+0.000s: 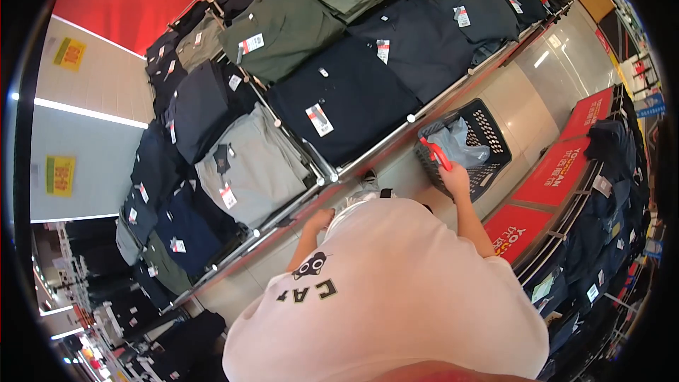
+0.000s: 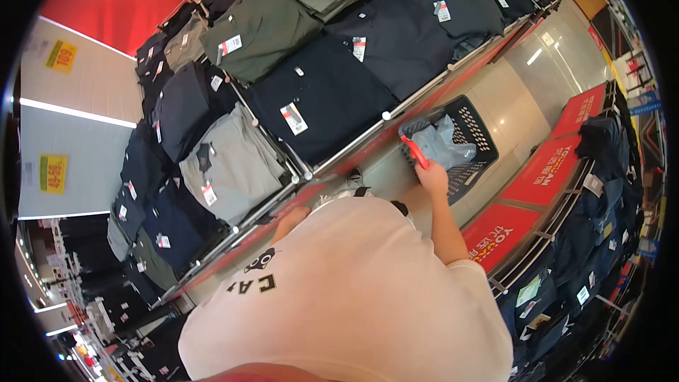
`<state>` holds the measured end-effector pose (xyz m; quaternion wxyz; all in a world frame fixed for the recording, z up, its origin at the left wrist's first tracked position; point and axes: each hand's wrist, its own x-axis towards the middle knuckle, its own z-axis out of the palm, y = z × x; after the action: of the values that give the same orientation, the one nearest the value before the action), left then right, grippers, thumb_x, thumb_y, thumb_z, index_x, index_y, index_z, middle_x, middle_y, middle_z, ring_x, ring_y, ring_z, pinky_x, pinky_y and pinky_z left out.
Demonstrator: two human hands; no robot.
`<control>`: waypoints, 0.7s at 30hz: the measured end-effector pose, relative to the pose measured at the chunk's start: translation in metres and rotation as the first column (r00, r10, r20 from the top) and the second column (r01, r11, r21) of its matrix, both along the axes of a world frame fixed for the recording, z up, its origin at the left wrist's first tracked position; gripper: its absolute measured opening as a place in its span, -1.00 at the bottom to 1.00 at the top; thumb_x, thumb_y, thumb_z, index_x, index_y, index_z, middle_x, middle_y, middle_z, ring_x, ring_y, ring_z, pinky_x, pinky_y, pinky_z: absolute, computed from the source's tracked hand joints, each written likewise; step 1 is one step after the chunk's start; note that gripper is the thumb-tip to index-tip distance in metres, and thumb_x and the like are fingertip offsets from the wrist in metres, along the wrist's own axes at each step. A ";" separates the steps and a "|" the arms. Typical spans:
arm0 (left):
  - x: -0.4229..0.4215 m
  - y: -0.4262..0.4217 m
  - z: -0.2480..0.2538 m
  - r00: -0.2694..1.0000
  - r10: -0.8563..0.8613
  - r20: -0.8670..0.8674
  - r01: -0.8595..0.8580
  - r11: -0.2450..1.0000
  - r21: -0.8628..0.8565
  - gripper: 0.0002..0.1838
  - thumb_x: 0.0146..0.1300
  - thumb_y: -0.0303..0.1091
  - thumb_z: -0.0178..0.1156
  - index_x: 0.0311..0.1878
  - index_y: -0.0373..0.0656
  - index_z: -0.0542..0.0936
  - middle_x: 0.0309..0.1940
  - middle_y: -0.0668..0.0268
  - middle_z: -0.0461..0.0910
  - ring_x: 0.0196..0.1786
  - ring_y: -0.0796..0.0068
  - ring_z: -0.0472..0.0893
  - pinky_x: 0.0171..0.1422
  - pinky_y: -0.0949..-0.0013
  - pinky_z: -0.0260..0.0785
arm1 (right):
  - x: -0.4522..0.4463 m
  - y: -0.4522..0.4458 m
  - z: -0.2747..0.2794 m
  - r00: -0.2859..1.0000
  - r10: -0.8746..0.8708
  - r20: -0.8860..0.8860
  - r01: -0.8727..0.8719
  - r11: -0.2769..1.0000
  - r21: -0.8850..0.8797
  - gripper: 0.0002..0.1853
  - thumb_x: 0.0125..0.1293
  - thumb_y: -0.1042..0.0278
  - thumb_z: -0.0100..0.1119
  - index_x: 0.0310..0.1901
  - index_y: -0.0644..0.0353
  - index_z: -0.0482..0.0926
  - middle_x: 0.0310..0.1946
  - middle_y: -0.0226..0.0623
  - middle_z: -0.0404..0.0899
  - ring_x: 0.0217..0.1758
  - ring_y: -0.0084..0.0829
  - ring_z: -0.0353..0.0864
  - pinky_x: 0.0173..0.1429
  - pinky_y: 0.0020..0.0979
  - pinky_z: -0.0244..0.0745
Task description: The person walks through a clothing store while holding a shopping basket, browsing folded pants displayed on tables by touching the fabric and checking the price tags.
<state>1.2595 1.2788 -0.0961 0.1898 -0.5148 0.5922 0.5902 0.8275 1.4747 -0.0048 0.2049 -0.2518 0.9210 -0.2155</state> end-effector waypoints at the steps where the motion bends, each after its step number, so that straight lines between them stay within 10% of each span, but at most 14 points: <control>1: -0.002 -0.005 -0.010 0.997 -0.036 -0.072 0.032 0.998 -0.054 -0.57 0.39 -0.01 -0.07 -0.13 -0.15 0.64 -0.26 0.20 0.68 -0.22 0.35 0.67 -0.09 0.23 0.55 | -0.007 0.000 0.001 0.998 -0.027 0.057 0.025 0.999 0.024 -0.58 0.20 -0.03 0.17 -0.19 0.21 0.68 -0.29 0.15 0.66 -0.15 0.18 0.65 -0.02 0.04 0.52; 8: 0.005 -0.019 -0.040 0.971 0.213 0.106 -0.234 0.936 0.262 -0.59 0.34 0.00 -0.03 -0.10 -0.14 0.61 -0.23 0.25 0.63 -0.21 0.35 0.62 -0.08 0.16 0.53 | -0.051 0.008 -0.004 0.998 -0.022 -0.052 0.022 1.000 0.013 -0.65 0.23 0.07 0.22 -0.18 0.22 0.68 -0.47 0.06 0.64 -0.30 0.04 0.69 -0.17 -0.09 0.53; 16: -0.015 0.008 -0.064 0.888 0.452 0.088 -0.460 0.859 0.224 -0.62 0.37 -0.13 -0.01 -0.07 -0.22 0.65 -0.20 0.14 0.68 -0.14 0.26 0.67 -0.01 0.20 0.54 | -0.110 0.008 0.018 0.993 -0.056 0.103 0.048 0.996 0.076 -0.64 0.22 0.05 0.19 -0.22 0.22 0.68 -0.42 0.06 0.66 -0.26 0.07 0.68 -0.14 -0.08 0.52; 21: -0.043 0.030 -0.049 0.961 -0.272 0.051 0.270 0.880 -0.390 -0.60 0.37 -0.12 0.01 -0.13 -0.28 0.65 -0.25 0.12 0.69 -0.23 0.23 0.67 -0.05 0.27 0.53 | -0.155 0.012 0.011 0.979 -0.038 0.202 0.020 0.996 0.092 -0.61 0.27 0.00 0.20 -0.22 0.24 0.64 -0.40 0.06 0.66 -0.25 0.09 0.67 -0.15 -0.07 0.51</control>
<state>1.2163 1.3093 -0.1453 0.1615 -0.4527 0.7653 0.4282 0.6725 1.4865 0.0064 0.3061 -0.2056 0.9074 -0.2018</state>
